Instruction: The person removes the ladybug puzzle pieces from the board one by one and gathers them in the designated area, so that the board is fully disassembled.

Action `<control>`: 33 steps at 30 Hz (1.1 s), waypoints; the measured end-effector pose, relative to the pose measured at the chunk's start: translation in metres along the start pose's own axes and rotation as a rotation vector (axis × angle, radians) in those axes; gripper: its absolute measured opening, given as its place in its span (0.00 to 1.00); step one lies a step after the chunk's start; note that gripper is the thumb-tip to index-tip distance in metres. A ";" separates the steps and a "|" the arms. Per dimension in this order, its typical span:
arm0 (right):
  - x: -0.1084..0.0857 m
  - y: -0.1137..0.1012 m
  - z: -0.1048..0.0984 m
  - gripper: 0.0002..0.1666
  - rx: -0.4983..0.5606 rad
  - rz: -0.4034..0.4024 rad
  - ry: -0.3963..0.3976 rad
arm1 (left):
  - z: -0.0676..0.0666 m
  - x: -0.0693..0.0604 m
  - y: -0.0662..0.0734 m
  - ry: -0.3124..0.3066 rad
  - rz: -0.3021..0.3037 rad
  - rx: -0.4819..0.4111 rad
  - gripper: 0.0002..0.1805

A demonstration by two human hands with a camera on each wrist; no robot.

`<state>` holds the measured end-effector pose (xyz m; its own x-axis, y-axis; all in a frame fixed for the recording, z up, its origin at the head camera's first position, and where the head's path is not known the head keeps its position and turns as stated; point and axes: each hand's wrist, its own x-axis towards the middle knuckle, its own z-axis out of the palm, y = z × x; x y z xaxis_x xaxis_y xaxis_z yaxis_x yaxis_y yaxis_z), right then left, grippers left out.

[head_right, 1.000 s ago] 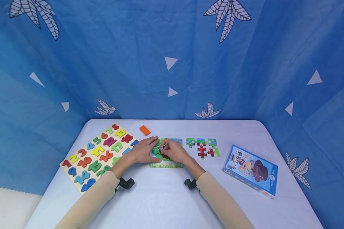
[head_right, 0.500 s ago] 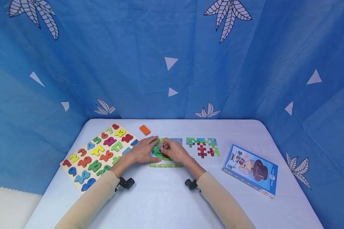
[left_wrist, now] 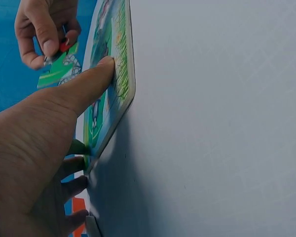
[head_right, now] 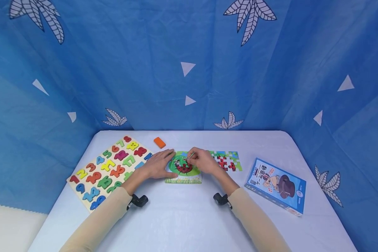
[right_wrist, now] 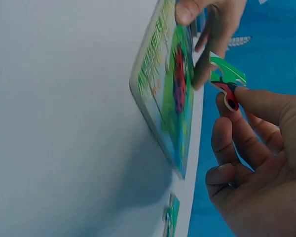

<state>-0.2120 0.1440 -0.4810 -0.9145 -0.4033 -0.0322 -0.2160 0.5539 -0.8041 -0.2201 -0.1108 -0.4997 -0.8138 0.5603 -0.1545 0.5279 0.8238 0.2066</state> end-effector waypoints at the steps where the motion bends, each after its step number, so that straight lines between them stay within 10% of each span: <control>1: -0.002 0.002 -0.004 0.04 -0.007 0.006 -0.001 | 0.000 0.000 0.000 0.000 0.001 0.001 0.58; 20: -0.026 0.033 -0.063 0.07 -0.130 0.275 -0.053 | 0.004 -0.001 -0.001 -0.004 -0.006 0.010 0.58; 33: -0.027 0.042 -0.061 0.01 -0.163 0.265 -0.068 | 0.003 -0.001 -0.001 -0.001 0.007 0.012 0.59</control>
<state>-0.2174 0.2229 -0.4774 -0.9225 -0.2743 -0.2715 -0.0308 0.7536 -0.6567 -0.2189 -0.1119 -0.5021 -0.8098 0.5662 -0.1540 0.5365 0.8208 0.1962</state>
